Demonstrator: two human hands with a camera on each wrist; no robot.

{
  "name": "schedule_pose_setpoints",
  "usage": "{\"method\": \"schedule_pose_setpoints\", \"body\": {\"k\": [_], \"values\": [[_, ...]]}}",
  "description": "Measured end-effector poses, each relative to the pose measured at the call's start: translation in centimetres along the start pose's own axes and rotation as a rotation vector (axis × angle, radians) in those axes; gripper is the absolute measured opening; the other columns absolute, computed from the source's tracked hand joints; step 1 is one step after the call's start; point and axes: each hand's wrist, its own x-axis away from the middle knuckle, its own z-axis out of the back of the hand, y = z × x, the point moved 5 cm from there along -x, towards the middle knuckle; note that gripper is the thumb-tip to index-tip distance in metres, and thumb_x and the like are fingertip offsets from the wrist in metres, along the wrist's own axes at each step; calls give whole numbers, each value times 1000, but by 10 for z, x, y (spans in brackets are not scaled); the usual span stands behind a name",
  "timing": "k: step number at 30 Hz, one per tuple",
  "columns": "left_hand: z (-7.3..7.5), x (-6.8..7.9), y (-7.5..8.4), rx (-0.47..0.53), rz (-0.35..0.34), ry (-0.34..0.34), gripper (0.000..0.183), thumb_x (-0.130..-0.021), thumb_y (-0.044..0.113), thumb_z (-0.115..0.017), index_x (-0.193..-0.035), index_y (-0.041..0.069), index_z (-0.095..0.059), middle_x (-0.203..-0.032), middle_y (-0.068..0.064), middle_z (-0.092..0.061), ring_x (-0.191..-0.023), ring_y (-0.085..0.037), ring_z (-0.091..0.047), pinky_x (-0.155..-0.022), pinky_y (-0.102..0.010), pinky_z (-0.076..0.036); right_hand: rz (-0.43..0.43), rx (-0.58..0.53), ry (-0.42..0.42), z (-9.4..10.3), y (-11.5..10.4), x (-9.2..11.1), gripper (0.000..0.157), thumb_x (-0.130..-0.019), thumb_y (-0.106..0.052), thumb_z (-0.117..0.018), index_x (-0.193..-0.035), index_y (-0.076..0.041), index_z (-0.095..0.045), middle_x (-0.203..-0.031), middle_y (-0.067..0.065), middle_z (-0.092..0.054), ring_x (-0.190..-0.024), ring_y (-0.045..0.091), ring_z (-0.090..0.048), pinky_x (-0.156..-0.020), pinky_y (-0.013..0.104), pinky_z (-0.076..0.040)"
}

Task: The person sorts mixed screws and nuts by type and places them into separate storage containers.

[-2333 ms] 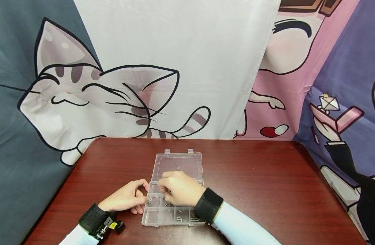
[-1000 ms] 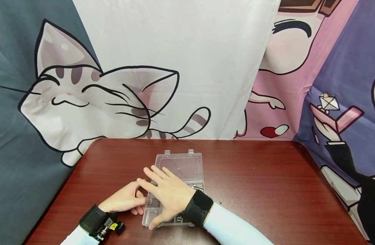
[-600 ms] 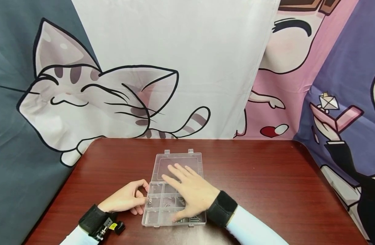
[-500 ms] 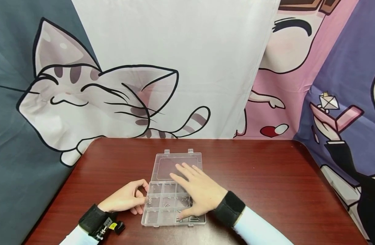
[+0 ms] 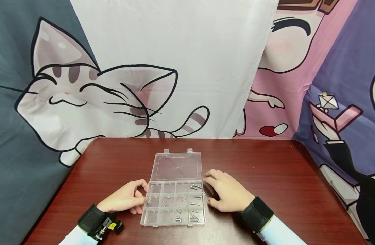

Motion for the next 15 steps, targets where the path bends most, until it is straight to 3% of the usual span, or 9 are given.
{"method": "schedule_pose_setpoints", "body": {"k": [3,7,15], "values": [[1,1,-1,-1,2,0,35,-88,18,-67,-112,0,-48,-66,-14,-67,-58,-29,-68,-50,-42,-56,11,25,36,-4,0,2,41,-75,-35,-78,-110,-14,-72,-104,-8,-56,-93,4,-51,-82,30,-48],[0,1,-2,3,3,-2,36,-88,19,-67,-112,1,-48,-67,-14,-67,-58,-28,-68,-50,-42,-56,17,38,55,-11,-2,2,27,-76,-34,-80,-97,-18,-74,-87,-9,-49,-77,3,-40,-71,27,-43],[0,1,-2,5,-3,-6,36,-88,20,-67,-112,1,-48,-67,-14,-67,-58,-28,-68,-50,-42,-56,-85,-21,7,-21,1,-5,20,-73,-29,-82,-84,-23,-66,-80,-10,-46,-71,3,-40,-65,23,-40]]}}
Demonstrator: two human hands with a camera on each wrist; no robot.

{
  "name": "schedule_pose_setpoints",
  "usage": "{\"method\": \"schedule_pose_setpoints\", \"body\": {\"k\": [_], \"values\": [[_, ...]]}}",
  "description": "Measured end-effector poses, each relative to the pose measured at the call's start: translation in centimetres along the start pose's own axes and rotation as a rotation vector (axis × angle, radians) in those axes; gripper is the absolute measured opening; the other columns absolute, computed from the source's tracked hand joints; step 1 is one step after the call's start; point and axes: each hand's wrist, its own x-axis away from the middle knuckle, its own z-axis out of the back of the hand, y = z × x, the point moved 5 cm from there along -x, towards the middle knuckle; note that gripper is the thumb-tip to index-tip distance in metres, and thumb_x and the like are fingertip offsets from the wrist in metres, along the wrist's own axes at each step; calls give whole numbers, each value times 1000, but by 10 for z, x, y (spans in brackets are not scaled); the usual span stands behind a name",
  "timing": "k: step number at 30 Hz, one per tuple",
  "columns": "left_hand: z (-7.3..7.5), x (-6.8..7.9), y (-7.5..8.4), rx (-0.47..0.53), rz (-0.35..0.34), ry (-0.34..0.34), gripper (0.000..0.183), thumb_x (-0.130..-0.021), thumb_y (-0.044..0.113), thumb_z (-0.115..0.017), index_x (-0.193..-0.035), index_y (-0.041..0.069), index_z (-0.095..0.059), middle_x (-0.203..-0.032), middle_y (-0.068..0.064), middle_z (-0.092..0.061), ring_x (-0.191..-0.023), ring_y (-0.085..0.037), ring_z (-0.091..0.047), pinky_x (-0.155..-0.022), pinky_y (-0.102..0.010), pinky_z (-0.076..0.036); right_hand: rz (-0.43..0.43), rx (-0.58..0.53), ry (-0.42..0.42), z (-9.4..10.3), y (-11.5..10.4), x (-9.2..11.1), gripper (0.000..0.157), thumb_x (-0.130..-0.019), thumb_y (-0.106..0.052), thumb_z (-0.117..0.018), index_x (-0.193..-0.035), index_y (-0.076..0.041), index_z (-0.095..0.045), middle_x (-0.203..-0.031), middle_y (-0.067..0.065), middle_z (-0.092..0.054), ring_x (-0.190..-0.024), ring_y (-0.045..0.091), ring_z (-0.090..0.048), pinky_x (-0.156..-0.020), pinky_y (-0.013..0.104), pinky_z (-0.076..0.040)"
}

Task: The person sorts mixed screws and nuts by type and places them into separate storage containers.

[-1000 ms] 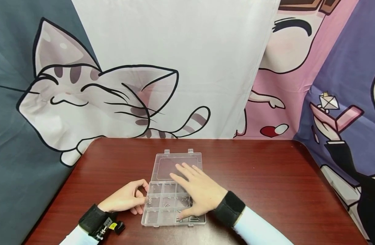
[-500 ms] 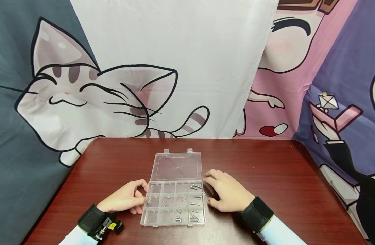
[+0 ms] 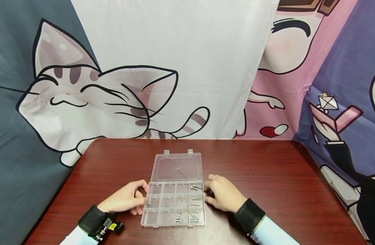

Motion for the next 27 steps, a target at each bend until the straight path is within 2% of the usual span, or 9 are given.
{"method": "schedule_pose_setpoints", "body": {"k": [5,12,27], "values": [[0,1,0,-3,1,5,35,-88,19,-66,-112,1,-47,-67,-14,-67,-58,-28,-68,-50,-42,-56,-63,-14,-19,-2,3,-6,21,-73,-27,-80,-78,-25,-60,-79,-11,-48,-69,3,-42,-64,25,-42],[-1,1,1,-8,0,9,35,-88,19,-66,-111,1,-47,-67,-14,-67,-57,-27,-68,-50,-42,-55,-60,-56,-3,-1,1,-9,25,-70,-17,-78,-69,-29,-56,-71,-15,-48,-62,0,-42,-57,22,-40],[-1,2,2,-12,0,10,33,-88,18,-65,-111,1,-48,-67,-14,-67,-57,-27,-68,-50,-42,-56,-131,-70,-40,-3,2,-13,25,-59,-16,-71,-61,-30,-50,-59,-19,-45,-54,0,-42,-48,20,-37]]}}
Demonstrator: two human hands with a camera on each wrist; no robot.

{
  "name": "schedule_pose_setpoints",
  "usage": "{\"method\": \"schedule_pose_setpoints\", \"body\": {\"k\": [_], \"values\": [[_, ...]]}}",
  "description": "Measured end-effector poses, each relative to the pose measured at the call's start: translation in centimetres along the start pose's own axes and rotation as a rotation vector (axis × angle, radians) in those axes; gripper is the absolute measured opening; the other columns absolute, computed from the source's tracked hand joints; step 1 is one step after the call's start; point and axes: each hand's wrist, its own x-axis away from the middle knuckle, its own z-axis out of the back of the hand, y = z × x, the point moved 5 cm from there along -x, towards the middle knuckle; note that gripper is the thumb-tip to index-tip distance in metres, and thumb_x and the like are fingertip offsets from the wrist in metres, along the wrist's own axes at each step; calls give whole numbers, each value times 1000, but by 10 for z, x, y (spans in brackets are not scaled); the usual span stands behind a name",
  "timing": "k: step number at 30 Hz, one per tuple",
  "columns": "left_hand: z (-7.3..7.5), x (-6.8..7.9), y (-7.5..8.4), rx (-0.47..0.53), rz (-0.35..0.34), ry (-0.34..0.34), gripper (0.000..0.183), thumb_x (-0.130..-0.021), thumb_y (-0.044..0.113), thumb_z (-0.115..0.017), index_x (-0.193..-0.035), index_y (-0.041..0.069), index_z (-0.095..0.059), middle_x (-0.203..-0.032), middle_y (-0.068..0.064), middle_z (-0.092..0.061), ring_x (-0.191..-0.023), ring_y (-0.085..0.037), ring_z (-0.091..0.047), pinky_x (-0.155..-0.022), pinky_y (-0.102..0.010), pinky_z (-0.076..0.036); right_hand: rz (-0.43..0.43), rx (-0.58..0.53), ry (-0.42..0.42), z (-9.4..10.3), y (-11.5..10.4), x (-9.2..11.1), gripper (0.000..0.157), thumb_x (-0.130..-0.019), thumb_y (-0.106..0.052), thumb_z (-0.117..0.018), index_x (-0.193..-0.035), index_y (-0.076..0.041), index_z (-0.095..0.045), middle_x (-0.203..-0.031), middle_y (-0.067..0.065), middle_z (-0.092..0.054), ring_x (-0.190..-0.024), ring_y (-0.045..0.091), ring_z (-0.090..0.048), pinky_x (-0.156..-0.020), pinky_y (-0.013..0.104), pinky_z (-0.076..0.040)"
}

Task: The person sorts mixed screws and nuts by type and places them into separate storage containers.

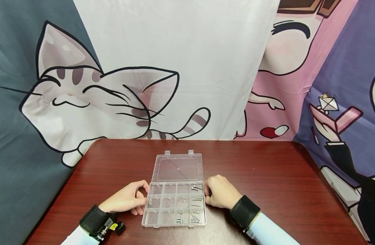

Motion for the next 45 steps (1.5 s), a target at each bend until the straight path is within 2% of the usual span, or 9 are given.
{"method": "schedule_pose_setpoints", "body": {"k": [4,8,14,23,33,39,45], "values": [[0,-1,0,0,0,-5,34,-88,19,-66,-111,1,-48,-67,-14,-67,-57,-27,-68,-50,-42,-55,-3,5,17,2,0,0,25,-59,-13,-68,-64,-29,-50,-60,-19,-44,-54,0,-42,-48,20,-37],[-1,-1,-1,3,0,-7,34,-88,19,-66,-111,1,-48,-67,-14,-67,-57,-27,-68,-50,-42,-55,7,0,75,9,-2,-3,26,-60,-10,-67,-67,-28,-49,-65,-17,-44,-56,0,-42,-49,20,-37],[0,-1,-2,5,2,-2,34,-88,18,-66,-111,1,-48,-66,-14,-66,-57,-27,-68,-49,-41,-55,85,-37,166,21,-17,-17,27,-62,-9,-65,-70,-28,-48,-69,-15,-43,-59,-1,-43,-51,19,-38],[-1,-2,-1,9,0,-9,35,-88,18,-66,-112,1,-47,-66,-14,-66,-57,-27,-68,-49,-42,-55,259,-109,96,18,-68,-49,21,-67,-8,-64,-76,-24,-54,-75,-14,-49,-65,0,-47,-60,12,-42],[0,-1,1,10,-1,-20,34,-88,17,-64,-113,0,-48,-66,-14,-66,-57,-28,-68,-50,-42,-55,383,-108,28,-4,-127,-78,19,-70,-10,-65,-76,-24,-53,-77,-14,-45,-66,-3,-44,-58,9,-35],[1,-1,0,11,-12,-21,32,-87,16,-64,-111,3,-48,-66,-14,-66,-58,-29,-68,-49,-42,-55,429,-106,27,-17,-147,-88,17,-70,-9,-64,-76,-23,-57,-77,-15,-46,-67,-5,-42,-59,6,-34],[0,0,2,8,-23,-20,31,-85,13,-63,-111,4,-49,-66,-13,-66,-58,-29,-68,-49,-43,-55,459,-96,41,-22,-154,-89,21,-67,-6,-65,-75,-22,-55,-77,-14,-47,-66,-5,-42,-58,6,-34]]}}
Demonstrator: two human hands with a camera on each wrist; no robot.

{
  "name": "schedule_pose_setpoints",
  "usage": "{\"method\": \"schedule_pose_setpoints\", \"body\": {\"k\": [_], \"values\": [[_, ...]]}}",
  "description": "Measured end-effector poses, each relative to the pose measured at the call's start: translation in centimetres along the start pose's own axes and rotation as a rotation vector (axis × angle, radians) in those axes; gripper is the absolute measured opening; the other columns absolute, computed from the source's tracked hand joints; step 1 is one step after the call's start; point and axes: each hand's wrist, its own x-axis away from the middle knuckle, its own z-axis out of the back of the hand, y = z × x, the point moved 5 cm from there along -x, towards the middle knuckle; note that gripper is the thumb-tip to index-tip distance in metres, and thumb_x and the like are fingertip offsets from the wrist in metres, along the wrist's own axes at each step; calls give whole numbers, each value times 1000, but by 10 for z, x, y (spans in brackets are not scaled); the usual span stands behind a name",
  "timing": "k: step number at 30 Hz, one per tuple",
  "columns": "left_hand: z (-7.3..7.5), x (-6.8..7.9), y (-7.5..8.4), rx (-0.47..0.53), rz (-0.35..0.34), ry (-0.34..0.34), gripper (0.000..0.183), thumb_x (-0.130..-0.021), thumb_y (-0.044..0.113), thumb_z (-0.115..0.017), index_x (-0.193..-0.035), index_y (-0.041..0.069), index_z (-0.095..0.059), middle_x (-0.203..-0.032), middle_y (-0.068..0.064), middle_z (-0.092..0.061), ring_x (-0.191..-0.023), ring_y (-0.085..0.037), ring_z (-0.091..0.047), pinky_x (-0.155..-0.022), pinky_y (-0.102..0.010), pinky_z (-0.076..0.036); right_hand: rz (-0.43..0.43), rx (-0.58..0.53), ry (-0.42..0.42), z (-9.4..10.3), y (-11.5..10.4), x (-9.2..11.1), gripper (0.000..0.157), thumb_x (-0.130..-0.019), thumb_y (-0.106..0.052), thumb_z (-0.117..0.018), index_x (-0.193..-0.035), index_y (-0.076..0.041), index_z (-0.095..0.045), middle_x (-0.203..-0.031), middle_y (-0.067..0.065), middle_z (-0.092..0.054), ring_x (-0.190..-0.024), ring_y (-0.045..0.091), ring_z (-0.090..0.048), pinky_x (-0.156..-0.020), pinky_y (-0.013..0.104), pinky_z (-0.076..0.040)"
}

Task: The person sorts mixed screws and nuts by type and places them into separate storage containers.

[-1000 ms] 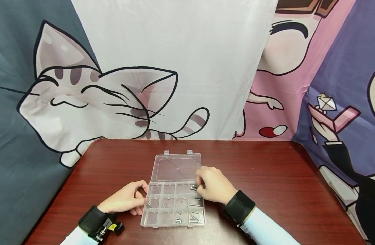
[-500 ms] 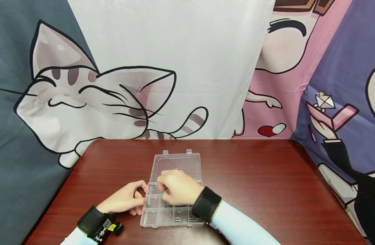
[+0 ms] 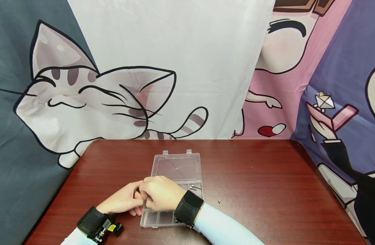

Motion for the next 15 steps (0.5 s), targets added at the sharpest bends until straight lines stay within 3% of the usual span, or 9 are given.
{"method": "schedule_pose_setpoints", "body": {"k": [6,8,9,11,13,15], "values": [[0,0,-1,4,2,4,31,-85,13,-63,-111,3,-50,-66,-13,-66,-57,-29,-68,-49,-43,-55,1,4,-11,-2,1,1,20,-68,-6,-65,-75,-22,-55,-76,-13,-48,-66,-4,-43,-58,7,-34],[0,0,-1,9,0,-1,37,-86,13,-63,-118,1,-50,-66,-14,-66,-57,-29,-68,-49,-43,-55,-3,40,-50,-2,0,2,17,-72,-17,-69,-86,-22,-62,-86,-12,-54,-75,-3,-48,-67,9,-39],[0,0,-2,10,-3,-3,43,-86,13,-63,-124,0,-50,-66,-14,-66,-57,-29,-68,-49,-44,-55,-11,70,-90,-3,-1,4,24,-76,-27,-72,-99,-21,-66,-99,-9,-60,-88,0,-55,-77,12,-43],[0,0,-2,10,-8,-10,55,-86,13,-64,-136,-2,-45,-67,-14,-67,-57,-29,-68,-49,-44,-55,-28,124,-178,-5,-2,9,67,-77,-56,-72,-131,-18,-61,-134,1,-58,-123,11,-53,-101,25,-43],[1,0,-2,12,-15,-14,66,-86,12,-64,-145,-2,-39,-67,-14,-67,-56,-29,-67,-49,-44,-55,-35,176,-254,-5,-3,14,112,-67,-82,-64,-155,-18,-38,-161,8,-32,-149,23,-26,-117,39,-27],[2,0,-1,7,-21,-13,67,-85,12,-64,-146,-2,-39,-67,-14,-67,-56,-29,-67,-49,-45,-55,-44,199,-299,-5,-4,18,130,-61,-93,-54,-162,-18,-20,-168,11,-8,-153,27,-1,-121,47,-12]]}}
